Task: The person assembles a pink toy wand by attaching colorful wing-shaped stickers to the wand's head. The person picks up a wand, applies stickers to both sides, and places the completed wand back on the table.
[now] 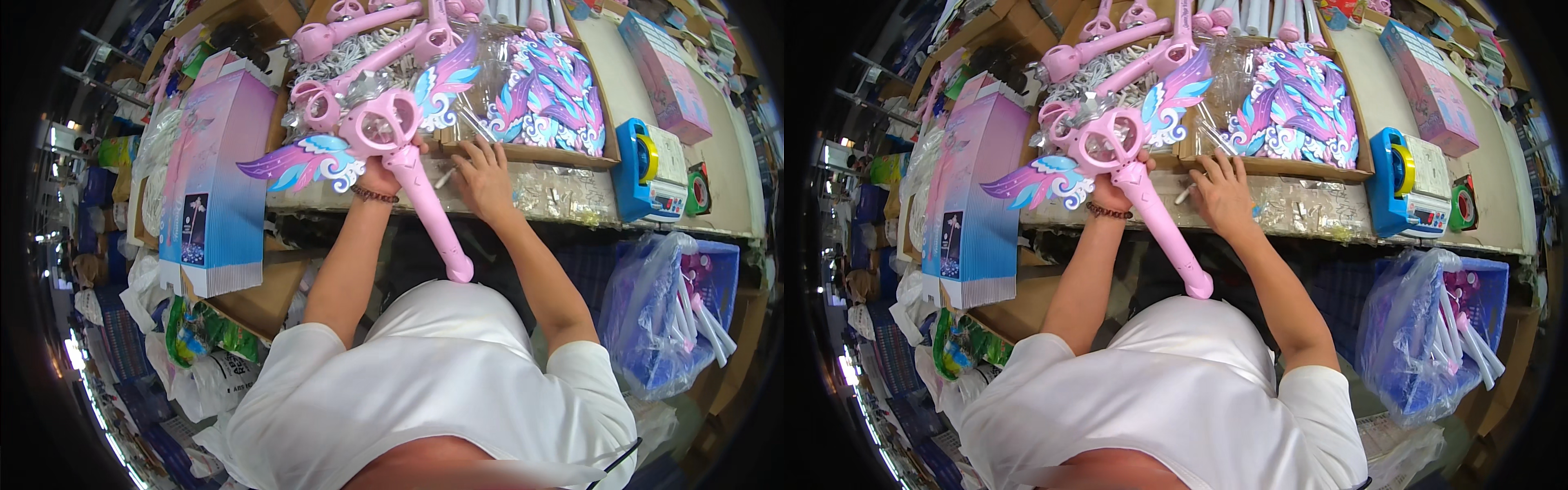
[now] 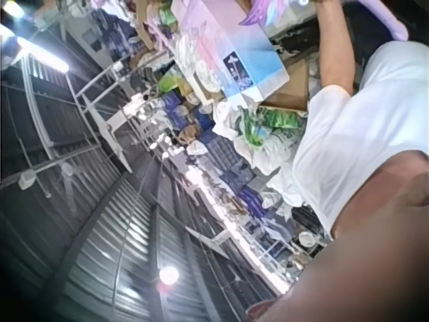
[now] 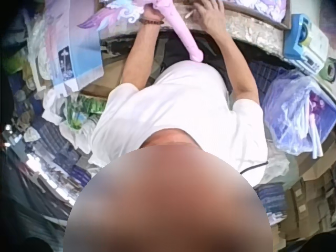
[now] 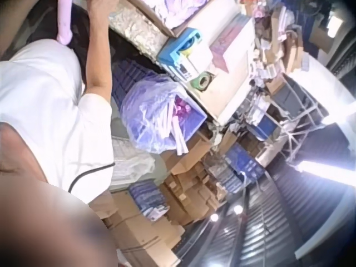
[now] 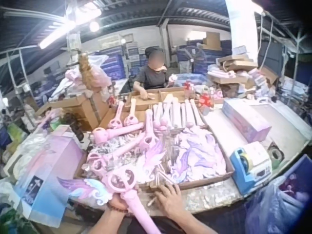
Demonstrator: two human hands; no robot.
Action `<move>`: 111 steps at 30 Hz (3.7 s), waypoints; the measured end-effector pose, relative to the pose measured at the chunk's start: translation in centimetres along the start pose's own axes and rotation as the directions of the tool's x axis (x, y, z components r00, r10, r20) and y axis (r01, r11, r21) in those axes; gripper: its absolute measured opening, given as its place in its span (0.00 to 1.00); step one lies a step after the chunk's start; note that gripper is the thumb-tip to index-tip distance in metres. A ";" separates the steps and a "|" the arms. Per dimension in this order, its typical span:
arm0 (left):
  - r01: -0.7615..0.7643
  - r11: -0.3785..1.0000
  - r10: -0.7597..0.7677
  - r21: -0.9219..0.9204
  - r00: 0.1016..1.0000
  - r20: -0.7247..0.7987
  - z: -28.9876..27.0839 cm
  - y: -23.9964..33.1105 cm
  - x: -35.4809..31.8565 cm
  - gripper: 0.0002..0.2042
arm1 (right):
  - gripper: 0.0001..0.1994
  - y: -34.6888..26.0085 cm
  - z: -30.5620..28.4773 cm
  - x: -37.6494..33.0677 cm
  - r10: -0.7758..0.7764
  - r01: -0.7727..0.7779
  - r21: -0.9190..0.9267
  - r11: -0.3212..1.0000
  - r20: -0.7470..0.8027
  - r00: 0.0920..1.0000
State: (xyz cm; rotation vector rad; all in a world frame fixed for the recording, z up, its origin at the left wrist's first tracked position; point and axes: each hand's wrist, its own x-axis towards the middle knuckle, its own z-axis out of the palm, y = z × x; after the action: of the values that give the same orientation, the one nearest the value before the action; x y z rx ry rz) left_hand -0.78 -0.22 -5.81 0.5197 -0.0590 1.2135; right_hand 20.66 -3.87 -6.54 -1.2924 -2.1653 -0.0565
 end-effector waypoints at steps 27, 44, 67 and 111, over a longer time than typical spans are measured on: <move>0.219 0.972 -0.149 0.085 0.853 -0.500 -0.3 -5.6 -3.6 0.25 | 0.21 -5.2 -1.9 -2.1 0.214 -0.533 0.831 -0.161 0.556 0.803; 0.163 0.900 -0.023 0.404 0.944 -0.330 -3.2 -5.0 -1.3 0.31 | 0.25 -6.7 -1.2 -4.4 0.085 -0.631 0.748 -0.205 0.656 0.750; 0.005 0.937 0.119 0.349 0.935 -0.333 -3.8 -2.5 -3.0 0.24 | 0.25 -6.9 0.0 -5.0 0.070 -0.598 0.789 -0.143 0.610 0.789; -0.015 0.949 0.110 0.315 0.952 -0.286 -2.8 -3.0 -0.9 0.33 | 0.28 -7.3 0.4 -5.0 0.002 -0.591 0.785 -0.186 0.602 0.799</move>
State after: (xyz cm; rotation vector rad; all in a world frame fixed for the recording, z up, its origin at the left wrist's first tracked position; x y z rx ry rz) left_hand 1.02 -0.57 -9.62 0.6030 0.3835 1.3624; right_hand 16.20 -11.49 -7.57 -0.7076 -1.1551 1.9324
